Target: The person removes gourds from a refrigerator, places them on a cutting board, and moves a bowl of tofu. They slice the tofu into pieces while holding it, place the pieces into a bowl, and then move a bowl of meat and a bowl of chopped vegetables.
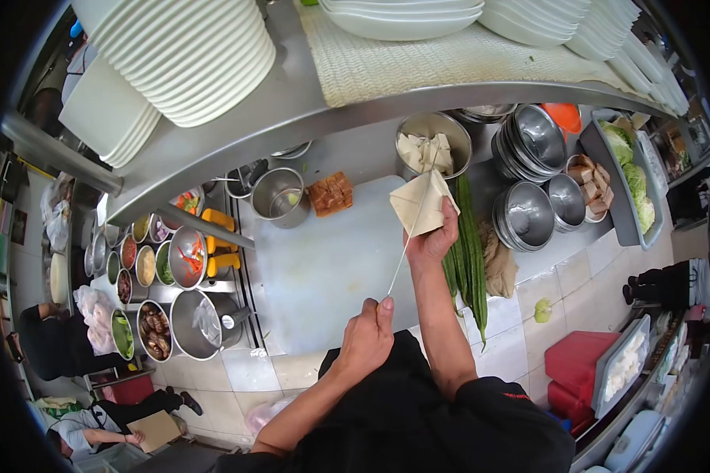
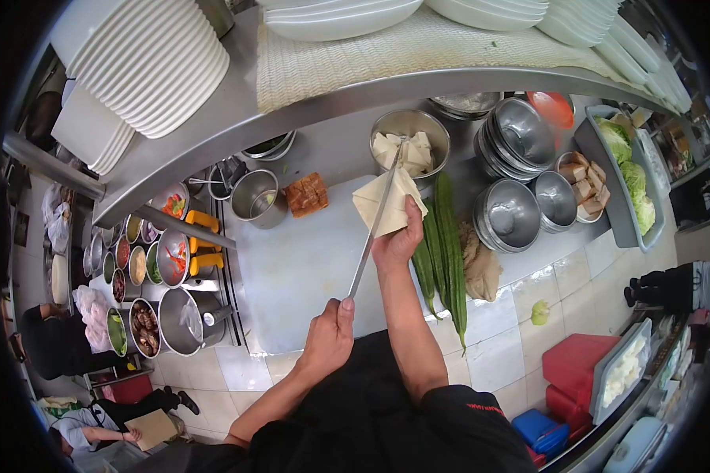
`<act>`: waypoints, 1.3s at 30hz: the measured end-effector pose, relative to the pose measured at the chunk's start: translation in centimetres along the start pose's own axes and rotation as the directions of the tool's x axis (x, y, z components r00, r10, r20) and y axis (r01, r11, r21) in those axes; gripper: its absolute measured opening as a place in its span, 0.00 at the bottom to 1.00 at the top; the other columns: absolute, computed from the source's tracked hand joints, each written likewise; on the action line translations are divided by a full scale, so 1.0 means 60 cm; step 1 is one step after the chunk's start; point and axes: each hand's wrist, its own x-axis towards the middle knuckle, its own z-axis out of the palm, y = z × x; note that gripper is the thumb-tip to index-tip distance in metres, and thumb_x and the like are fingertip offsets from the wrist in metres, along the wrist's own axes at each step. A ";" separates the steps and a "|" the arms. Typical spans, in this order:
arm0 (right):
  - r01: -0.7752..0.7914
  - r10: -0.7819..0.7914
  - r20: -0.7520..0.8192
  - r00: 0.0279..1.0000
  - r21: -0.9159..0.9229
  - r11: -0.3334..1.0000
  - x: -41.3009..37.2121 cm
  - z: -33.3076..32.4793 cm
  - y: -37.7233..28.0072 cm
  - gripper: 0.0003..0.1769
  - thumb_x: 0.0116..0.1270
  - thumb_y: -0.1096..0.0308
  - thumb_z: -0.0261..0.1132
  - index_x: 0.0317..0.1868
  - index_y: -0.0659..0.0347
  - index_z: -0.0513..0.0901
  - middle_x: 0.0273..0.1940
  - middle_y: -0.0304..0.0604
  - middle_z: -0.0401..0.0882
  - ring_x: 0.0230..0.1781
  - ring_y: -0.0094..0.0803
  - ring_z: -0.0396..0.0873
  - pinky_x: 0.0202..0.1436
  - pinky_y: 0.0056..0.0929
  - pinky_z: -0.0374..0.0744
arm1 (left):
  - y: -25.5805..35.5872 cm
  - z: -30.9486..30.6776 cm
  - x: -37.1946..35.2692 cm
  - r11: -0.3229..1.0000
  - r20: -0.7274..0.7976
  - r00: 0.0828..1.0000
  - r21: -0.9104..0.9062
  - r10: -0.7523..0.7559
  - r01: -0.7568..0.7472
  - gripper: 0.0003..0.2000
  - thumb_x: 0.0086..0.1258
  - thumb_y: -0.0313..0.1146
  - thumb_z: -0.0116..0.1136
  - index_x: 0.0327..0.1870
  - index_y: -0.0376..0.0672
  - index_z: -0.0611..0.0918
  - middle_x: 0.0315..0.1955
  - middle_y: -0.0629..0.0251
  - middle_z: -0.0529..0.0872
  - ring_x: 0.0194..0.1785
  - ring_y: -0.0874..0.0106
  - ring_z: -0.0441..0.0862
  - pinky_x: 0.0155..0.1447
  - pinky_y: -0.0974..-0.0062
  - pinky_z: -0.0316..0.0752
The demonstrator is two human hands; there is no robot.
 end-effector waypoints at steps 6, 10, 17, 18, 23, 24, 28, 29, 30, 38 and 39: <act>0.033 -0.026 0.110 0.994 -0.065 0.997 0.047 0.020 -0.039 0.27 0.65 0.59 0.60 0.61 0.67 0.71 0.56 0.50 0.77 0.57 0.42 0.76 0.63 0.42 0.74 | 0.023 0.020 0.053 0.996 0.022 0.998 -0.066 0.056 -0.054 0.24 0.78 0.48 0.37 0.34 0.30 0.70 0.19 0.38 0.76 0.28 0.36 0.75 0.33 0.49 0.68; 0.056 -0.035 0.157 0.987 -0.131 0.990 0.088 0.031 -0.052 0.26 0.65 0.61 0.60 0.60 0.66 0.71 0.55 0.48 0.78 0.57 0.41 0.76 0.63 0.41 0.74 | 0.044 0.036 0.112 0.992 0.004 0.996 -0.086 0.089 -0.089 0.27 0.78 0.51 0.35 0.33 0.30 0.73 0.22 0.37 0.78 0.32 0.37 0.76 0.38 0.49 0.70; 0.048 -0.024 0.101 0.995 -0.246 0.968 0.183 0.034 -0.075 0.21 0.65 0.62 0.62 0.55 0.63 0.75 0.52 0.43 0.79 0.53 0.38 0.77 0.58 0.40 0.77 | 0.078 0.059 0.213 0.997 0.092 0.995 -0.073 0.036 -0.029 0.34 0.77 0.57 0.28 0.37 0.28 0.76 0.31 0.35 0.81 0.40 0.37 0.77 0.47 0.49 0.71; 0.046 -0.021 0.105 0.994 -0.249 0.967 0.196 0.030 -0.075 0.21 0.65 0.62 0.62 0.55 0.63 0.75 0.52 0.43 0.79 0.53 0.38 0.77 0.58 0.40 0.77 | 0.080 0.061 0.226 0.996 0.093 0.996 -0.085 0.015 -0.007 0.34 0.76 0.59 0.30 0.34 0.31 0.76 0.24 0.47 0.78 0.29 0.52 0.76 0.35 0.59 0.71; 0.042 -0.018 0.080 0.997 -0.316 0.948 0.247 0.017 -0.075 0.18 0.65 0.59 0.63 0.51 0.58 0.77 0.47 0.40 0.81 0.50 0.36 0.79 0.52 0.40 0.79 | 0.096 0.066 0.253 0.983 0.136 0.989 -0.168 -0.058 0.081 0.35 0.72 0.65 0.33 0.31 0.35 0.75 0.15 0.65 0.72 0.12 0.73 0.69 0.16 0.72 0.66; 0.041 -0.016 0.080 0.997 -0.318 0.947 0.250 0.016 -0.077 0.18 0.65 0.59 0.63 0.51 0.58 0.77 0.47 0.40 0.81 0.50 0.36 0.79 0.52 0.40 0.79 | 0.099 0.066 0.254 0.978 0.143 0.987 -0.186 -0.071 0.098 0.35 0.72 0.65 0.34 0.32 0.35 0.75 0.15 0.65 0.72 0.12 0.74 0.69 0.16 0.73 0.66; -0.025 0.032 0.023 0.999 -0.231 0.973 0.252 0.020 -0.087 0.17 0.64 0.60 0.63 0.51 0.59 0.77 0.46 0.41 0.81 0.48 0.36 0.79 0.52 0.40 0.79 | 0.106 0.073 0.253 0.959 0.155 0.983 -0.247 -0.102 0.138 0.34 0.71 0.66 0.36 0.32 0.35 0.74 0.14 0.67 0.70 0.12 0.75 0.68 0.16 0.75 0.64; -0.056 0.066 0.041 0.997 -0.204 0.977 0.252 0.025 -0.090 0.19 0.62 0.61 0.65 0.51 0.60 0.77 0.46 0.40 0.81 0.47 0.35 0.79 0.51 0.37 0.79 | 0.108 0.072 0.249 0.958 0.151 0.983 -0.251 -0.104 0.140 0.34 0.71 0.66 0.36 0.32 0.35 0.74 0.14 0.67 0.70 0.12 0.75 0.68 0.16 0.75 0.64; -0.059 0.062 0.011 0.998 -0.201 0.978 0.252 0.031 -0.091 0.18 0.62 0.59 0.65 0.50 0.57 0.77 0.44 0.41 0.81 0.44 0.35 0.80 0.50 0.39 0.80 | 0.121 0.061 0.238 0.948 0.174 0.972 -0.246 -0.161 0.201 0.36 0.72 0.66 0.32 0.33 0.35 0.76 0.19 0.58 0.75 0.20 0.65 0.74 0.25 0.68 0.69; -0.337 0.335 -0.088 0.938 -0.453 0.825 0.304 -0.005 -0.094 0.18 0.63 0.56 0.66 0.50 0.53 0.77 0.42 0.39 0.82 0.42 0.35 0.81 0.44 0.41 0.82 | 0.091 -0.014 0.172 0.837 0.097 0.975 -0.501 -0.200 0.221 0.33 0.70 0.66 0.40 0.33 0.36 0.74 0.17 0.69 0.71 0.16 0.81 0.67 0.18 0.79 0.60; -0.347 0.333 -0.121 0.935 -0.504 0.791 0.307 -0.005 -0.090 0.19 0.63 0.55 0.66 0.51 0.54 0.77 0.42 0.40 0.82 0.42 0.35 0.81 0.42 0.42 0.83 | 0.089 -0.021 0.161 0.836 0.096 0.975 -0.501 -0.200 0.221 0.33 0.70 0.66 0.40 0.33 0.36 0.74 0.17 0.69 0.71 0.16 0.81 0.67 0.18 0.79 0.60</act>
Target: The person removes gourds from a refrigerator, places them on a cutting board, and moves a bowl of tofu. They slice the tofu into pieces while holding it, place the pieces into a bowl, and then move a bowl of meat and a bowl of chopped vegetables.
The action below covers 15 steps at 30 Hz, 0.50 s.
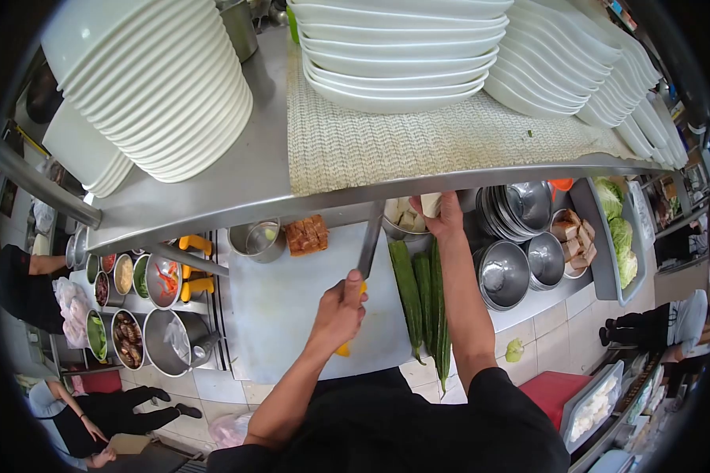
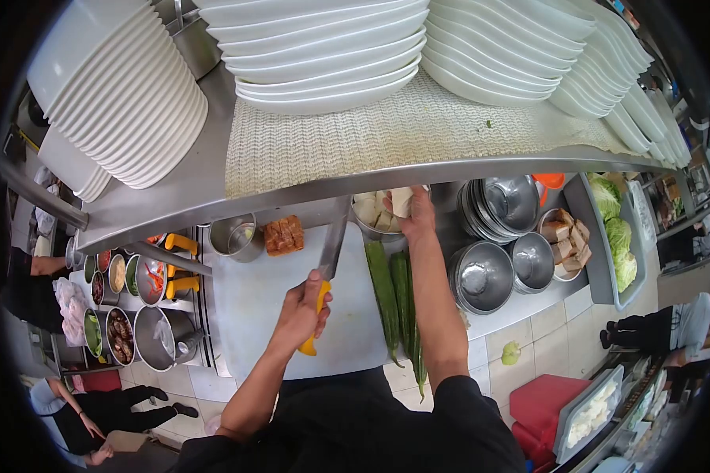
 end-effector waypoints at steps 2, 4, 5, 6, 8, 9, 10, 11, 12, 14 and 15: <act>-0.043 0.043 -0.007 0.999 -0.041 0.998 0.010 0.002 -0.003 0.20 0.64 0.53 0.65 0.52 0.54 0.76 0.42 0.41 0.82 0.40 0.36 0.82 0.41 0.43 0.84 | -0.007 -0.015 -0.018 0.999 -0.015 0.999 -0.031 -0.034 0.033 0.33 0.71 0.66 0.39 0.33 0.37 0.73 0.15 0.70 0.68 0.14 0.81 0.64 0.16 0.80 0.58; -0.087 0.086 -0.016 0.996 -0.084 0.993 0.017 -0.010 -0.008 0.21 0.64 0.52 0.65 0.52 0.54 0.76 0.41 0.42 0.82 0.38 0.36 0.82 0.40 0.44 0.84 | -0.018 -0.030 -0.037 0.999 -0.022 0.999 -0.028 -0.033 0.032 0.32 0.71 0.65 0.39 0.32 0.37 0.73 0.14 0.71 0.68 0.12 0.81 0.62 0.16 0.80 0.58; -0.091 0.093 0.012 0.996 -0.113 0.989 0.017 -0.021 -0.016 0.22 0.65 0.51 0.65 0.53 0.54 0.76 0.42 0.42 0.82 0.37 0.37 0.82 0.41 0.45 0.84 | -0.023 -0.037 -0.049 0.999 -0.036 0.999 -0.036 -0.039 0.038 0.32 0.71 0.64 0.39 0.32 0.37 0.73 0.14 0.70 0.68 0.12 0.81 0.62 0.16 0.80 0.58; -0.095 0.102 0.041 0.994 -0.144 0.985 0.018 -0.029 -0.025 0.23 0.65 0.49 0.64 0.53 0.53 0.76 0.43 0.42 0.82 0.36 0.37 0.82 0.42 0.45 0.85 | -0.029 -0.045 -0.060 0.998 -0.052 0.998 -0.046 -0.046 0.043 0.31 0.72 0.64 0.39 0.32 0.37 0.73 0.14 0.70 0.68 0.12 0.81 0.62 0.16 0.81 0.58; -0.105 0.106 0.000 0.994 -0.119 0.987 0.002 -0.024 -0.054 0.22 0.65 0.50 0.64 0.53 0.54 0.76 0.43 0.44 0.82 0.36 0.37 0.83 0.39 0.45 0.84 | -0.047 -0.060 -0.078 0.996 -0.054 0.996 -0.064 -0.069 0.066 0.31 0.72 0.63 0.39 0.33 0.36 0.73 0.15 0.70 0.68 0.12 0.82 0.62 0.15 0.81 0.59; -0.106 0.111 0.032 0.993 -0.132 0.985 -0.003 -0.023 -0.071 0.23 0.64 0.51 0.65 0.53 0.55 0.76 0.43 0.44 0.82 0.38 0.38 0.83 0.39 0.44 0.84 | -0.055 -0.065 -0.086 0.996 -0.062 0.996 -0.059 -0.064 0.060 0.32 0.72 0.64 0.38 0.33 0.35 0.73 0.14 0.68 0.69 0.12 0.79 0.64 0.16 0.80 0.60; -0.105 0.115 0.063 0.991 -0.144 0.984 -0.002 -0.027 -0.087 0.23 0.63 0.51 0.65 0.53 0.55 0.76 0.43 0.44 0.82 0.39 0.38 0.83 0.38 0.43 0.84 | -0.061 -0.069 -0.094 0.997 -0.069 0.996 -0.052 -0.057 0.054 0.33 0.73 0.64 0.37 0.32 0.34 0.73 0.14 0.67 0.69 0.11 0.77 0.65 0.16 0.78 0.61; -0.134 0.145 0.107 0.984 -0.105 0.985 0.012 -0.041 -0.095 0.25 0.57 0.55 0.69 0.53 0.54 0.77 0.42 0.42 0.82 0.42 0.37 0.82 0.40 0.45 0.82 | -0.064 -0.072 -0.102 0.998 -0.085 0.995 -0.053 -0.044 0.040 0.33 0.73 0.63 0.38 0.32 0.34 0.74 0.13 0.66 0.70 0.11 0.77 0.66 0.16 0.78 0.61; -0.132 0.143 0.106 0.984 -0.106 0.986 0.015 -0.033 -0.092 0.25 0.57 0.55 0.69 0.53 0.54 0.77 0.42 0.42 0.82 0.42 0.37 0.82 0.40 0.45 0.82 | -0.074 -0.078 -0.107 0.998 -0.084 0.996 -0.053 -0.043 0.039 0.33 0.73 0.63 0.38 0.32 0.34 0.74 0.13 0.66 0.70 0.11 0.77 0.66 0.16 0.78 0.61; 0.112 -0.133 0.010 0.991 -0.611 0.784 0.021 -0.017 -0.080 0.31 0.50 0.58 0.73 0.56 0.52 0.76 0.45 0.43 0.82 0.44 0.43 0.82 0.46 0.47 0.80 | -0.099 -0.093 -0.114 0.997 -0.082 0.995 -0.041 -0.061 0.058 0.33 0.72 0.63 0.38 0.32 0.33 0.74 0.13 0.66 0.69 0.11 0.77 0.66 0.15 0.78 0.61; 0.112 -0.135 0.009 0.991 -0.609 0.785 0.049 -0.034 -0.069 0.31 0.50 0.58 0.73 0.56 0.52 0.76 0.45 0.43 0.82 0.44 0.43 0.82 0.46 0.47 0.80 | -0.107 -0.099 -0.118 0.998 -0.081 0.995 -0.039 -0.061 0.058 0.33 0.72 0.63 0.38 0.32 0.33 0.74 0.13 0.66 0.69 0.11 0.77 0.66 0.15 0.78 0.61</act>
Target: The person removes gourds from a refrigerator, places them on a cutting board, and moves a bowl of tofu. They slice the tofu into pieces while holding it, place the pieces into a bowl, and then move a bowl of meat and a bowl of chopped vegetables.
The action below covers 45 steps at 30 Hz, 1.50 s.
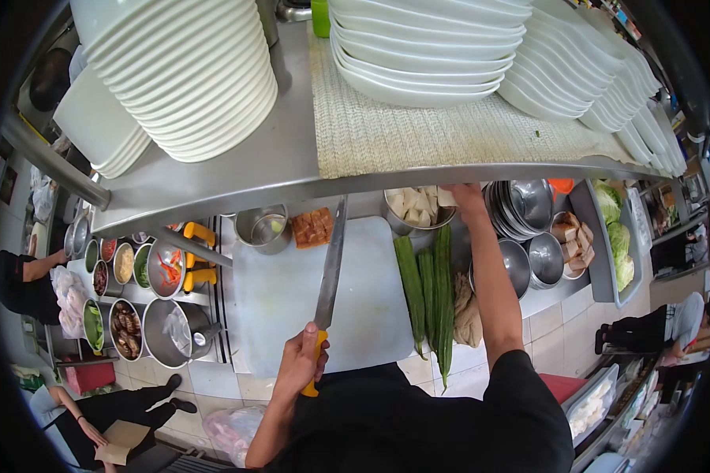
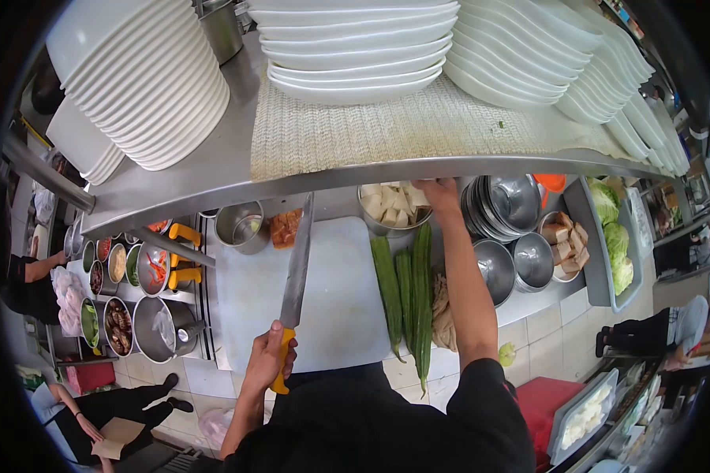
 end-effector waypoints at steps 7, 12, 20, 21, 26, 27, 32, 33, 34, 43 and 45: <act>0.141 -0.441 -0.028 0.897 -0.927 0.346 -0.099 0.064 -0.046 0.25 0.52 0.64 0.70 0.53 0.55 0.78 0.47 0.51 0.82 0.47 0.49 0.81 0.47 0.45 0.80 | -0.039 -0.036 -0.029 0.999 -0.073 0.996 -0.017 -0.048 0.047 0.31 0.74 0.60 0.41 0.36 0.33 0.76 0.14 0.69 0.69 0.14 0.80 0.65 0.16 0.80 0.61; 0.250 -0.519 -0.073 0.852 -0.814 0.525 -0.208 0.021 -0.024 0.17 0.57 0.65 0.67 0.47 0.58 0.81 0.41 0.55 0.83 0.40 0.52 0.83 0.42 0.43 0.81 | -0.093 -0.069 -0.049 0.990 -0.164 0.986 0.138 0.019 0.004 0.30 0.74 0.58 0.43 0.32 0.33 0.78 0.15 0.68 0.72 0.16 0.81 0.67 0.19 0.81 0.61; 0.099 -0.483 -0.030 0.875 -0.966 0.239 -0.390 -0.025 0.186 0.27 0.58 0.65 0.67 0.56 0.69 0.72 0.57 0.62 0.70 0.60 0.59 0.66 0.62 0.50 0.67 | -0.217 -0.149 -0.053 0.906 -0.306 0.949 0.418 0.072 0.066 0.29 0.74 0.52 0.46 0.26 0.30 0.78 0.19 0.52 0.79 0.25 0.65 0.77 0.33 0.64 0.71; 0.055 -0.415 -0.068 0.907 -0.959 0.278 -0.398 -0.018 0.181 0.29 0.58 0.65 0.67 0.58 0.68 0.70 0.59 0.61 0.67 0.62 0.60 0.61 0.64 0.52 0.63 | -0.232 -0.158 -0.050 0.882 -0.310 0.948 0.463 0.071 0.086 0.29 0.74 0.53 0.46 0.26 0.30 0.78 0.19 0.52 0.79 0.26 0.64 0.78 0.34 0.64 0.71; 0.238 -0.597 0.010 0.802 -0.922 0.304 -0.397 0.010 0.166 0.23 0.61 0.65 0.65 0.56 0.65 0.74 0.51 0.61 0.73 0.53 0.59 0.70 0.56 0.51 0.71 | -0.263 -0.177 -0.047 0.903 -0.298 0.952 0.424 0.072 0.065 0.32 0.73 0.57 0.45 0.27 0.30 0.78 0.18 0.57 0.78 0.20 0.71 0.72 0.27 0.71 0.66; 0.306 -0.541 0.041 0.840 -0.859 0.410 -0.381 0.013 0.181 0.22 0.62 0.66 0.64 0.55 0.65 0.75 0.50 0.60 0.74 0.50 0.59 0.72 0.53 0.50 0.73 | -0.260 -0.176 -0.047 0.898 -0.318 0.948 0.423 0.022 0.122 0.31 0.74 0.56 0.44 0.26 0.29 0.79 0.19 0.50 0.80 0.26 0.61 0.78 0.35 0.64 0.71; 0.127 -0.509 -0.002 0.861 -0.967 0.219 -0.335 0.088 0.207 0.30 0.56 0.51 0.69 0.51 0.65 0.77 0.46 0.59 0.75 0.48 0.57 0.74 0.50 0.49 0.76 | -0.252 -0.174 -0.064 0.902 -0.332 0.943 0.410 0.008 0.137 0.31 0.73 0.56 0.44 0.26 0.30 0.79 0.21 0.48 0.80 0.28 0.59 0.78 0.37 0.63 0.71; 0.162 -0.504 0.029 0.863 -0.962 0.221 -0.327 0.096 0.209 0.30 0.56 0.51 0.69 0.51 0.65 0.77 0.46 0.59 0.75 0.48 0.57 0.74 0.50 0.49 0.76 | -0.252 -0.175 -0.069 0.916 -0.316 0.948 0.392 0.043 0.089 0.31 0.73 0.56 0.44 0.27 0.30 0.79 0.21 0.48 0.80 0.28 0.58 0.79 0.37 0.62 0.71; 0.092 -0.487 -0.022 0.873 -0.974 0.209 -0.316 0.099 0.211 0.29 0.55 0.51 0.69 0.50 0.65 0.77 0.47 0.58 0.74 0.49 0.57 0.74 0.50 0.49 0.76 | -0.251 -0.175 -0.074 0.919 -0.312 0.950 0.383 0.034 0.093 0.32 0.72 0.57 0.44 0.27 0.29 0.79 0.22 0.44 0.80 0.30 0.53 0.79 0.39 0.59 0.71; -0.076 -0.353 -0.194 0.915 -0.944 0.322 -0.299 0.103 0.204 0.31 0.52 0.54 0.73 0.51 0.64 0.73 0.54 0.54 0.69 0.59 0.54 0.67 0.57 0.51 0.72 | -0.279 -0.178 -0.098 0.912 -0.363 0.932 0.385 0.008 0.142 0.34 0.71 0.60 0.44 0.27 0.30 0.79 0.26 0.39 0.81 0.36 0.44 0.80 0.43 0.54 0.71; -0.058 -0.384 -0.158 0.910 -0.964 0.261 -0.304 0.108 0.201 0.32 0.53 0.55 0.72 0.50 0.65 0.69 0.52 0.53 0.69 0.57 0.55 0.67 0.56 0.52 0.73 | -0.271 -0.177 -0.102 0.919 -0.372 0.928 0.364 -0.008 0.154 0.34 0.71 0.61 0.44 0.27 0.30 0.79 0.26 0.39 0.81 0.37 0.44 0.80 0.43 0.54 0.71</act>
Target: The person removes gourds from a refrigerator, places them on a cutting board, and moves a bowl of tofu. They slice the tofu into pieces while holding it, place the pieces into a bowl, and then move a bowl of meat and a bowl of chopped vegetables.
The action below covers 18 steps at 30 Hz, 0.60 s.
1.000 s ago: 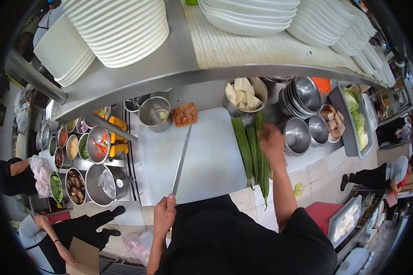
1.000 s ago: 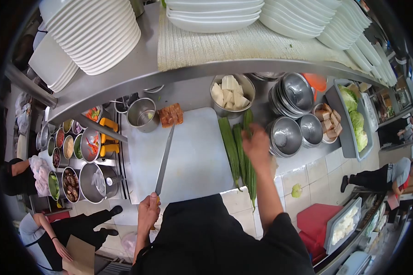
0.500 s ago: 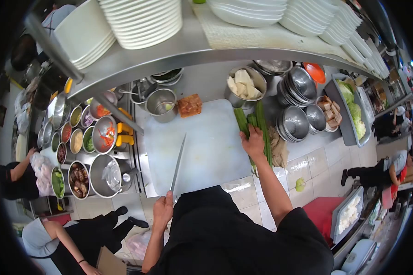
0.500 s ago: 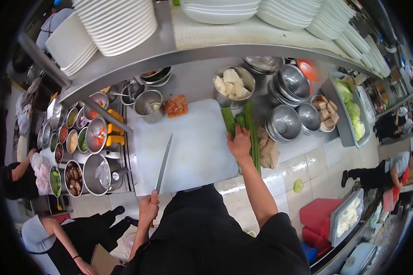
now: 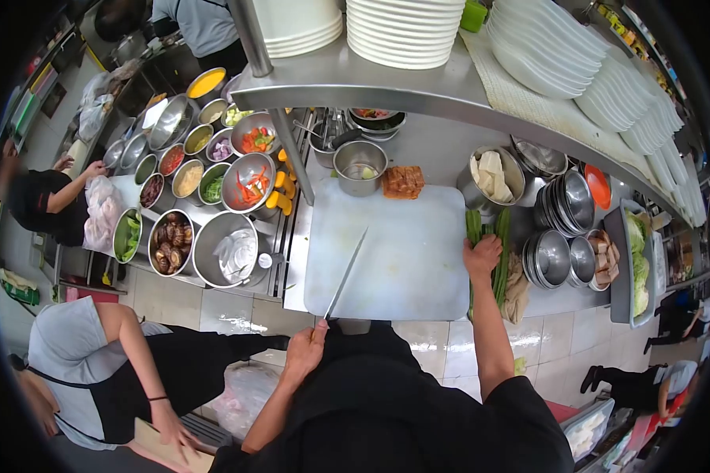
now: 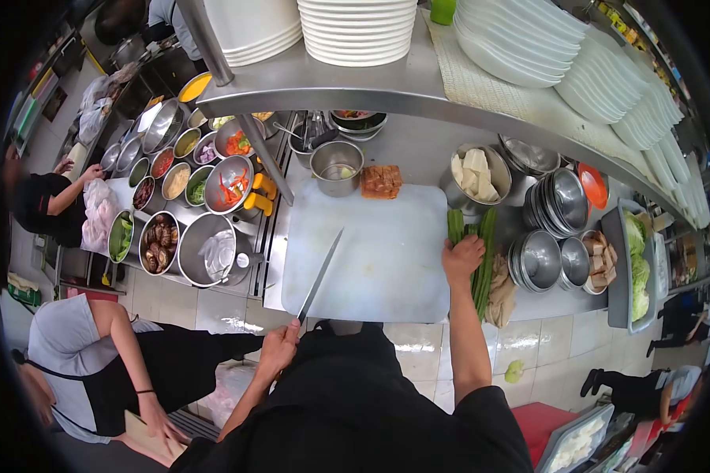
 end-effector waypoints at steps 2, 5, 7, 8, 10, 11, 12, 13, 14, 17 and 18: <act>0.033 -0.034 -0.040 0.999 -0.005 0.999 0.003 0.022 0.010 0.31 0.53 0.57 0.72 0.49 0.65 0.68 0.51 0.54 0.69 0.55 0.55 0.68 0.52 0.54 0.73 | 0.007 -0.003 -0.004 0.999 -0.040 0.998 -0.015 0.039 -0.039 0.34 0.71 0.61 0.43 0.28 0.31 0.80 0.26 0.41 0.81 0.36 0.44 0.80 0.43 0.55 0.72; 0.110 -0.109 -0.094 0.990 0.005 0.994 -0.015 0.002 0.004 0.30 0.54 0.61 0.71 0.48 0.66 0.65 0.49 0.57 0.69 0.52 0.56 0.69 0.47 0.54 0.73 | 0.004 -0.002 0.005 0.999 -0.086 0.995 -0.012 0.048 -0.049 0.33 0.71 0.61 0.44 0.28 0.32 0.80 0.25 0.45 0.82 0.34 0.49 0.81 0.42 0.59 0.72; 0.155 -0.152 -0.108 0.982 0.019 0.988 -0.036 -0.031 -0.009 0.29 0.55 0.64 0.71 0.49 0.66 0.64 0.48 0.58 0.70 0.50 0.56 0.71 0.46 0.52 0.73 | -0.016 0.003 0.016 0.996 -0.085 0.995 -0.071 0.050 -0.056 0.32 0.71 0.60 0.44 0.28 0.32 0.80 0.23 0.48 0.82 0.32 0.54 0.80 0.40 0.61 0.72; 0.229 -0.215 -0.089 0.973 0.219 0.948 -0.044 -0.046 -0.012 0.28 0.55 0.66 0.71 0.48 0.66 0.64 0.44 0.59 0.71 0.46 0.56 0.73 0.45 0.50 0.73 | -0.019 0.006 0.020 0.990 -0.091 0.995 -0.132 0.044 -0.056 0.31 0.72 0.59 0.45 0.27 0.33 0.80 0.21 0.51 0.81 0.29 0.59 0.80 0.38 0.64 0.72; 0.284 -0.270 -0.093 0.958 0.413 0.865 -0.060 -0.067 -0.026 0.27 0.55 0.68 0.71 0.48 0.65 0.63 0.40 0.59 0.73 0.42 0.57 0.75 0.44 0.48 0.73 | 0.010 -0.006 0.006 0.992 -0.085 0.996 -0.120 0.037 -0.047 0.30 0.72 0.57 0.46 0.26 0.33 0.79 0.16 0.58 0.78 0.23 0.69 0.76 0.31 0.68 0.70; 0.282 -0.314 -0.021 0.949 0.500 0.819 -0.073 -0.074 -0.033 0.27 0.56 0.69 0.71 0.47 0.64 0.63 0.37 0.59 0.74 0.39 0.58 0.75 0.43 0.46 0.73 | 0.016 -0.005 0.004 0.980 -0.099 0.995 -0.193 0.024 -0.043 0.31 0.73 0.57 0.46 0.26 0.32 0.79 0.15 0.60 0.76 0.21 0.72 0.75 0.29 0.69 0.69; 0.271 -0.364 0.047 0.930 0.583 0.766 -0.084 -0.081 -0.043 0.26 0.56 0.70 0.71 0.47 0.63 0.63 0.34 0.58 0.74 0.36 0.59 0.76 0.42 0.45 0.73 | 0.020 -0.003 0.004 0.964 -0.111 0.994 -0.265 0.009 -0.038 0.31 0.73 0.57 0.46 0.25 0.31 0.78 0.13 0.62 0.75 0.20 0.74 0.73 0.27 0.70 0.67; 0.281 -0.434 0.127 0.892 0.596 0.752 -0.096 -0.092 -0.058 0.26 0.56 0.70 0.71 0.47 0.62 0.63 0.34 0.57 0.75 0.36 0.59 0.76 0.41 0.46 0.73 | 0.020 -0.004 0.009 0.961 -0.094 0.996 -0.275 0.011 -0.037 0.31 0.73 0.57 0.46 0.25 0.31 0.78 0.13 0.64 0.73 0.19 0.76 0.71 0.25 0.72 0.66; 0.288 -0.499 0.206 0.842 0.612 0.737 -0.109 -0.097 -0.073 0.26 0.56 0.69 0.71 0.47 0.61 0.63 0.33 0.56 0.76 0.36 0.59 0.76 0.41 0.47 0.73 | 0.024 -0.004 0.013 0.963 -0.090 0.996 -0.265 0.016 -0.039 0.31 0.73 0.57 0.46 0.25 0.31 0.78 0.13 0.64 0.73 0.19 0.76 0.71 0.25 0.72 0.66; 0.342 -0.603 0.352 0.716 0.577 0.742 -0.132 -0.054 -0.103 0.26 0.54 0.64 0.74 0.45 0.59 0.66 0.39 0.53 0.76 0.41 0.54 0.75 0.44 0.47 0.73 | 0.028 -0.003 0.024 0.975 -0.142 0.988 -0.206 0.056 -0.085 0.31 0.73 0.56 0.47 0.25 0.31 0.78 0.14 0.60 0.75 0.20 0.72 0.73 0.27 0.69 0.67; 0.343 -0.608 0.350 0.713 0.582 0.737 -0.131 -0.048 -0.113 0.26 0.54 0.64 0.74 0.45 0.59 0.66 0.39 0.53 0.76 0.41 0.54 0.75 0.44 0.47 0.73 | 0.026 -0.003 0.033 0.988 -0.157 0.983 -0.106 0.095 -0.113 0.31 0.73 0.56 0.47 0.25 0.30 0.78 0.15 0.58 0.77 0.22 0.69 0.74 0.29 0.67 0.68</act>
